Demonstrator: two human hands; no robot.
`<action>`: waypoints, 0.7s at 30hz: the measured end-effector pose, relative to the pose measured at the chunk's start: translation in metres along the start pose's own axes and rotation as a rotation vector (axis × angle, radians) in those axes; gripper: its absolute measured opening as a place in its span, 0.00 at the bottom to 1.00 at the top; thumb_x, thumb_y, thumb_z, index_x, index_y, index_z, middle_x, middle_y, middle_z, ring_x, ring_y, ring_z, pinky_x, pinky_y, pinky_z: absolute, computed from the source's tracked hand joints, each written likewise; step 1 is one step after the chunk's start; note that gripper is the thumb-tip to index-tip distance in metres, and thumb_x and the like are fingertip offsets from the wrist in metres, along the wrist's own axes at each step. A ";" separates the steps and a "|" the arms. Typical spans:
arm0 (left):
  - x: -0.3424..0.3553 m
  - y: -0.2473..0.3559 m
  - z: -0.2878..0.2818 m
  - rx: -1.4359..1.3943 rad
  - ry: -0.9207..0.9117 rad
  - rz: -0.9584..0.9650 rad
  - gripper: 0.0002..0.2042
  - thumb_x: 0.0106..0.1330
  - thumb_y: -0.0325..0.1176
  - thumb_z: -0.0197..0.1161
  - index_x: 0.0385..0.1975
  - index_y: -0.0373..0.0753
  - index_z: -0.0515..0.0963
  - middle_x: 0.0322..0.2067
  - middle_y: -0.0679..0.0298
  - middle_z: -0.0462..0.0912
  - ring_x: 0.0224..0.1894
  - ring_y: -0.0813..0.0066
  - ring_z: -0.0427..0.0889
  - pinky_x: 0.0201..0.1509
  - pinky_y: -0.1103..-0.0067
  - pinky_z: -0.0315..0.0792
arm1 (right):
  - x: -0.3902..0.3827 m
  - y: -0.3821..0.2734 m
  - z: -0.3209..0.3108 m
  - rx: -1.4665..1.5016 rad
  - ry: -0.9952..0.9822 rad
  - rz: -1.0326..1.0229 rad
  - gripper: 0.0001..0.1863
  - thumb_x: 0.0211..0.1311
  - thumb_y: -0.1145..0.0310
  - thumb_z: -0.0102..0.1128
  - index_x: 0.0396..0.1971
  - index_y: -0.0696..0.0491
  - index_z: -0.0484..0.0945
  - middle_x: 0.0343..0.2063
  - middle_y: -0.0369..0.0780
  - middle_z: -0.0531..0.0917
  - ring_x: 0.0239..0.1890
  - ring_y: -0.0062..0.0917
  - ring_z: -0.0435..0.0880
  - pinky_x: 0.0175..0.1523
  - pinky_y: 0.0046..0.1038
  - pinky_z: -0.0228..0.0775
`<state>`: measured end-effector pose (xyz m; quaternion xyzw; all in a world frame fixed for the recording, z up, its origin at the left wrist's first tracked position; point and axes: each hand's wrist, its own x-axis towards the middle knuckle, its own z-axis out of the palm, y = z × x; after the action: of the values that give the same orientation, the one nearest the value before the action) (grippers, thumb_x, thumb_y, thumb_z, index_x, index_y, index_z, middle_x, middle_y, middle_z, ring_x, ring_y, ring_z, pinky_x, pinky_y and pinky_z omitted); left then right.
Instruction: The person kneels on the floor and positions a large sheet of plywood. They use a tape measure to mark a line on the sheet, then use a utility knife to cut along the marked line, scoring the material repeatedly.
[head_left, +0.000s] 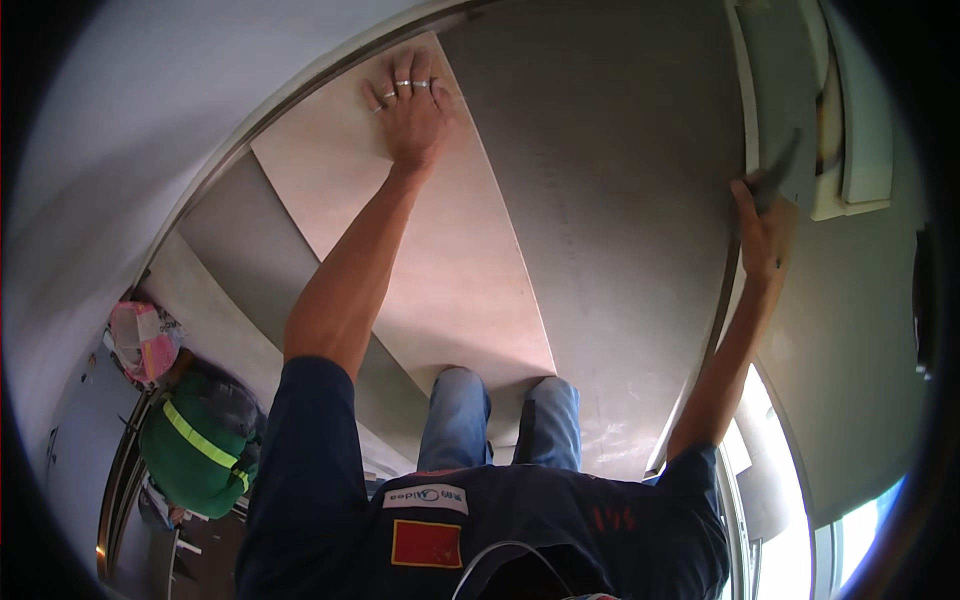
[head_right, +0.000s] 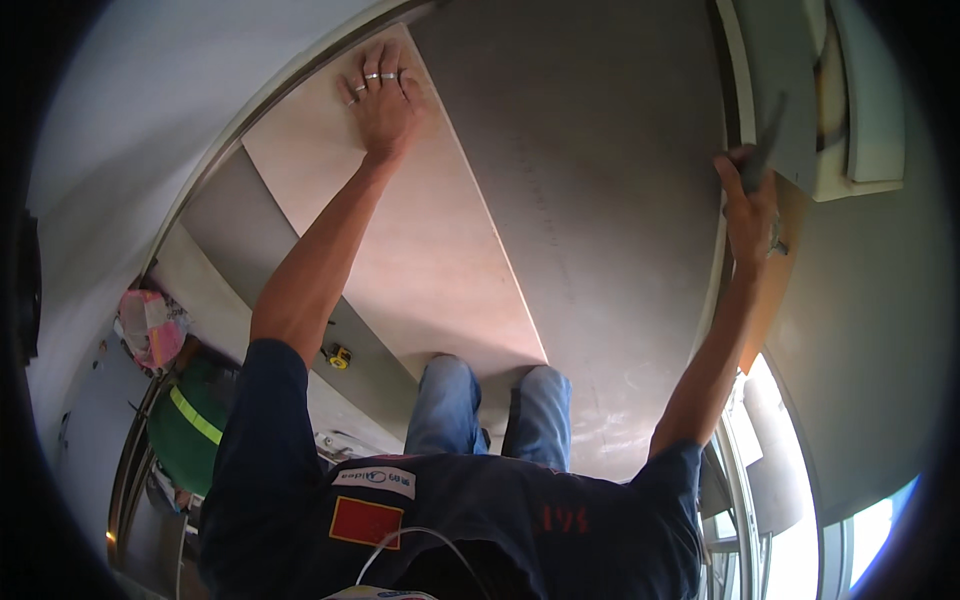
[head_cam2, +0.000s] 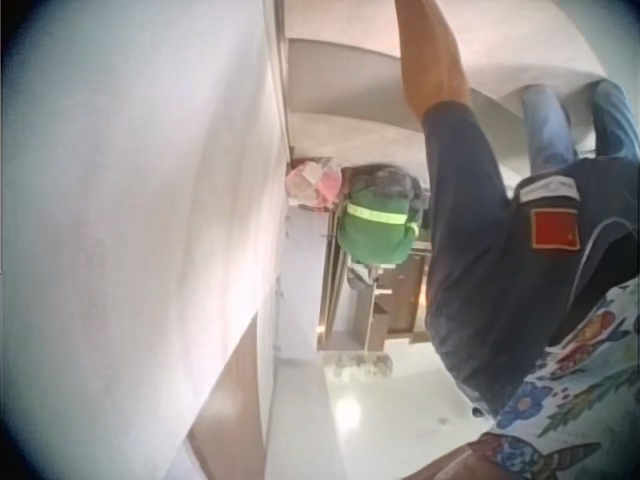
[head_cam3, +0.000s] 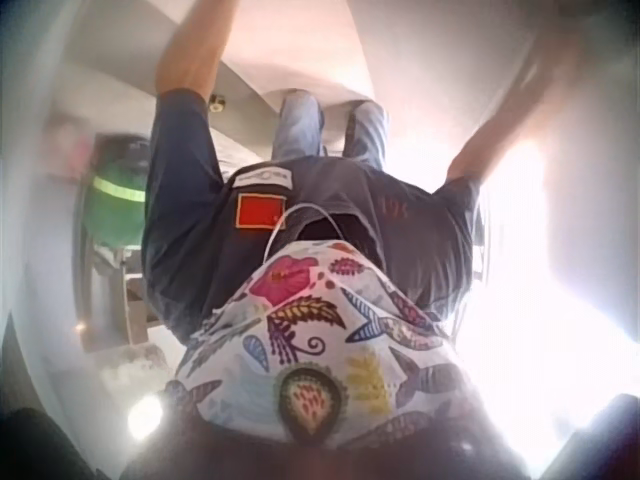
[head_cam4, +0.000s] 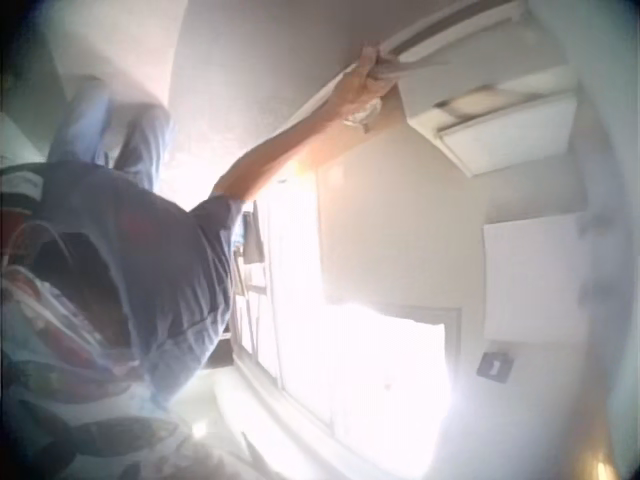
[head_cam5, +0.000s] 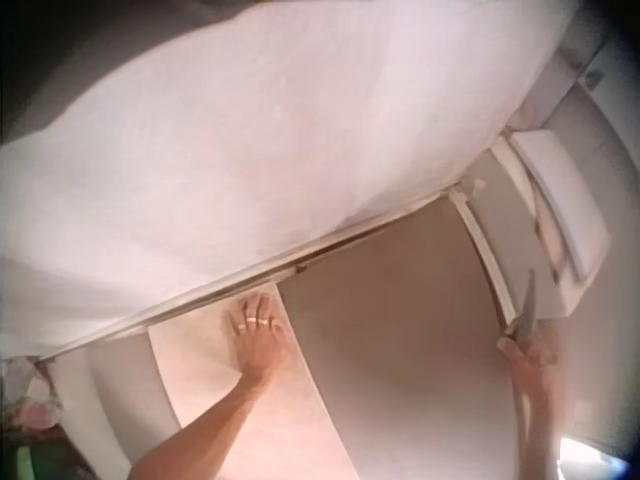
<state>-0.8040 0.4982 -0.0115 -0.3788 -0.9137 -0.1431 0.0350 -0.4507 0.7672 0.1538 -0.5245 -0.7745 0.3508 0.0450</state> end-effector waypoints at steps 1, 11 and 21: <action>0.000 0.000 -0.002 -0.005 -0.013 -0.002 0.22 0.68 0.37 0.50 0.63 0.47 0.65 0.63 0.67 0.63 0.71 0.59 0.55 0.71 0.46 0.43 | -0.007 -0.009 -0.001 0.089 0.013 0.035 0.13 0.64 0.61 0.65 0.41 0.54 0.76 0.31 0.32 0.74 0.35 0.16 0.70 0.44 0.21 0.64; 0.001 0.002 -0.004 0.004 0.044 0.071 0.22 0.68 0.35 0.50 0.62 0.41 0.67 0.64 0.60 0.65 0.69 0.52 0.59 0.69 0.43 0.45 | 0.007 0.033 0.032 0.064 0.183 -0.027 0.14 0.67 0.60 0.60 0.41 0.56 0.76 0.31 0.36 0.79 0.35 0.20 0.77 0.43 0.24 0.69; -0.003 0.012 -0.012 -0.005 -0.025 0.038 0.24 0.71 0.33 0.48 0.66 0.36 0.62 0.66 0.52 0.61 0.71 0.52 0.55 0.74 0.52 0.43 | -0.271 0.075 0.150 0.403 -0.130 0.488 0.16 0.66 0.60 0.61 0.44 0.56 0.74 0.17 0.33 0.72 0.19 0.15 0.70 0.25 0.23 0.63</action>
<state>-0.7937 0.5013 0.0021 -0.3978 -0.9064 -0.1398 0.0252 -0.3364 0.4794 0.0780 -0.6516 -0.5421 0.5304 0.0129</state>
